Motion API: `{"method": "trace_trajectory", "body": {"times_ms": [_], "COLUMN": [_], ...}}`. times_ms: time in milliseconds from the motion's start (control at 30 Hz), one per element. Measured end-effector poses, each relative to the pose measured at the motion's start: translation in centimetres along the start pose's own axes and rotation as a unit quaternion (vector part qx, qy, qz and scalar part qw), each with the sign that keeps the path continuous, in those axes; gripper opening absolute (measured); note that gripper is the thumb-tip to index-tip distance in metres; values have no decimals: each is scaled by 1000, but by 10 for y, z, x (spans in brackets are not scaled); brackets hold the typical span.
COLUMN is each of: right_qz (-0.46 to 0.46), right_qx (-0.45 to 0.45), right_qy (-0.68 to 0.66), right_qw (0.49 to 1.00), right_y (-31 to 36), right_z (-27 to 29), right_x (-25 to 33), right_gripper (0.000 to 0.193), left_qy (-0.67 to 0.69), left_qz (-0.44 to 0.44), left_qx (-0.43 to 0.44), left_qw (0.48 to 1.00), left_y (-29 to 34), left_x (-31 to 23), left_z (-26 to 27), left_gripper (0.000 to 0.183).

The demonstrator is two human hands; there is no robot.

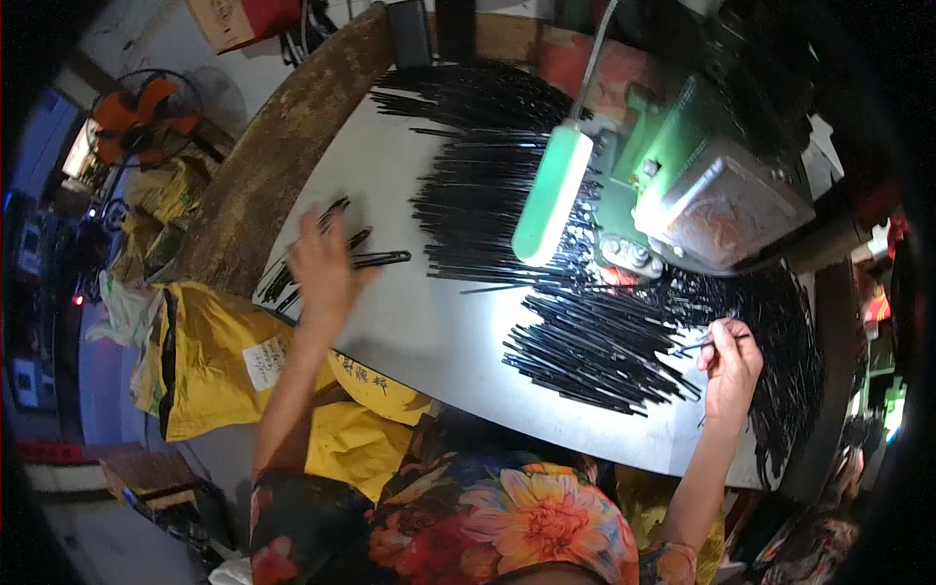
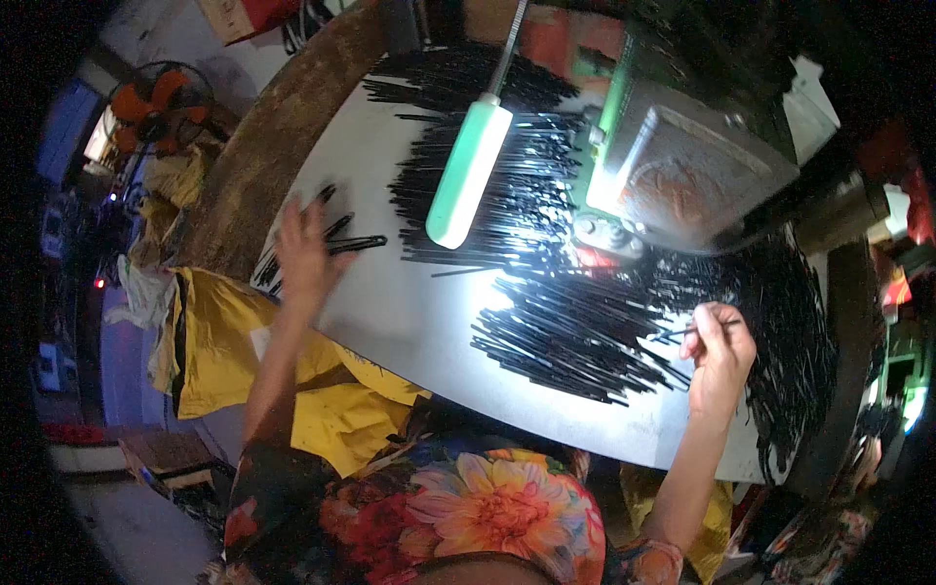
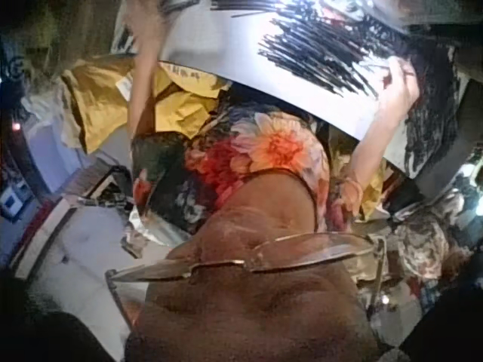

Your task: The person assembles umbrella ribs by picking up thin rods and small connectors, aligning them under a press machine to join them, and placing the assembled ribs onto a pile on the table.

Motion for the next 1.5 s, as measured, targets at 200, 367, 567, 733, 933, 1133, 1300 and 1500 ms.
{"method": "trace_trajectory", "body": {"times_ms": [200,367,567,733,933,1133,1300,1500], "right_qz": [48,96,118,162,187,247,103,66], "right_qx": [-13,-15,34,28,48,29,130,174], "right_qy": [133,261,363,363,472,494,453,298], "right_qw": [990,960,923,917,860,833,876,936], "right_y": [-10,-1,1,1,3,4,-9,-20], "right_z": [-14,-11,-20,-26,-32,-53,-73,-77], "right_x": [13,18,9,11,16,30,5,-19], "right_gripper": [7,5,8,4,10,11,23,23], "left_qy": [-108,-156,121,292,227,232,217,348], "left_qz": [1,90,-121,-349,-378,-410,-369,-347], "left_qx": [-155,-90,-167,-10,0,-34,12,15], "left_qw": [982,979,971,890,897,881,904,871], "left_y": [2,-30,-36,-6,1,13,4,-11], "left_x": [122,141,-27,-184,-198,-206,-199,-197], "left_z": [-14,-28,22,43,24,25,19,26], "left_gripper": [35,35,21,12,18,17,20,20]}}
Point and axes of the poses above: each hand's wrist, its own y-axis away from the middle knuckle, its own z-axis out of the back of the hand, x = y × z, the point moved 9 cm from there along -y, towards the middle knuckle, and after that the axes turned 3 degrees about x, right-handed, at the moved point
